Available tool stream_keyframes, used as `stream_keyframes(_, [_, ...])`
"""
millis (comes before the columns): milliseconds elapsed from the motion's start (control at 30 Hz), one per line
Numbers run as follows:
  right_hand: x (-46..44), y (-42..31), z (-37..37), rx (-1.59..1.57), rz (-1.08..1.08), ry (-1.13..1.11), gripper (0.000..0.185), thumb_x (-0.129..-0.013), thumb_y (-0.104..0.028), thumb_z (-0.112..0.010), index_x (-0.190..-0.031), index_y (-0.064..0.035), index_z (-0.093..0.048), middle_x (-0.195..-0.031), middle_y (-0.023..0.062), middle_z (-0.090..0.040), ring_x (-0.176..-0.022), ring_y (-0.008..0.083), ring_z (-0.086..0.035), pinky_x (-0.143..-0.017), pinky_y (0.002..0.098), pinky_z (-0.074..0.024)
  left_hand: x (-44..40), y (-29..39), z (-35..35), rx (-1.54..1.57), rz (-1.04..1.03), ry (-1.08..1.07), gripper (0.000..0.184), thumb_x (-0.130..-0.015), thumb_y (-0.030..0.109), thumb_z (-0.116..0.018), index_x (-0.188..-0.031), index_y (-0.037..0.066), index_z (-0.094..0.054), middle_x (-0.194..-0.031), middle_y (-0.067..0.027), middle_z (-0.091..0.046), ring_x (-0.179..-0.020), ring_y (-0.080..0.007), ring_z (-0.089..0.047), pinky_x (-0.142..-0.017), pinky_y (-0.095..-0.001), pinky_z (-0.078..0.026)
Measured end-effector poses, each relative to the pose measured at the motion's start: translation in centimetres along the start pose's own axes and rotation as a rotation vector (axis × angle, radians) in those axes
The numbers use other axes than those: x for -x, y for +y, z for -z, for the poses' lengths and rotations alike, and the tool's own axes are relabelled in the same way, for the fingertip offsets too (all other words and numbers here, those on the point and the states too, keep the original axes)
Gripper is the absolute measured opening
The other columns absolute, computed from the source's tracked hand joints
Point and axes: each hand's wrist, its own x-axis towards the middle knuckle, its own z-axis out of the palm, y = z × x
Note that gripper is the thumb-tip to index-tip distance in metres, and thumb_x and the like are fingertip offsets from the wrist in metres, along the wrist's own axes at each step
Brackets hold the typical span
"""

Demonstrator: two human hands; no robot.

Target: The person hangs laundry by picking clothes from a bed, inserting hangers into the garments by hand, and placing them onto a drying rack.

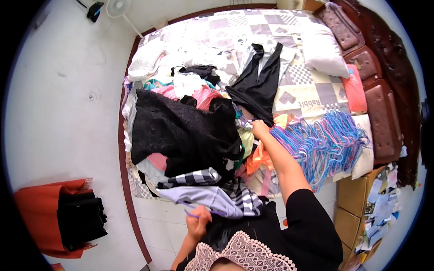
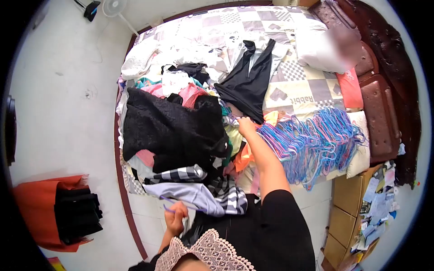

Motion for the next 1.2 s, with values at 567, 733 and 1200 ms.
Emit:
stream_keyframes(567, [-8.1,4.9,1.4,-0.237,0.078,-0.009,0.023,-0.077,-0.026,-0.061,-0.088,-0.0059,-0.057,-0.09,0.0167,-0.06,-0.089,0.0336,-0.057,-0.073,0.0399,-0.0459,-0.8,-1.8,-1.3,0.022,0.071,0.122,0.041,-0.092,0.026,-0.046,-0.062,0.0,-0.056,-0.061,-0.0073,-0.053,-0.054,-0.0149,-0.049,-0.05,-0.0256,-0.037])
stream_keyframes(733, [-7.3,3.1,16.2,-0.408,0.09,0.367,0.025,-0.081,-0.031,-0.059,-0.09,-0.0082,-0.061,-0.081,0.0161,-0.063,-0.077,0.0362,-0.06,-0.065,0.0433,-0.046,-1.9,0.4,-2.7,0.0,0.037,0.017,0.045,-0.092,0.034,-0.047,-0.063,0.002,-0.054,-0.062,-0.0067,-0.053,-0.055,-0.0122,-0.047,-0.051,-0.0243,-0.036])
stream_keyframes(1200, [35.6,-6.1,49.2,-0.756,0.198,1.484,0.015,-0.085,-0.014,-0.062,-0.082,0.0002,-0.065,-0.068,-0.0017,-0.057,-0.055,0.0025,-0.042,-0.052,0.015,-0.0344,-2.5,7.2,-1.3,0.2,-0.39,-0.245,0.056,-0.091,0.045,-0.041,-0.054,0.004,-0.047,-0.052,-0.003,-0.044,-0.047,-0.0108,-0.037,-0.045,-0.0259,-0.025])
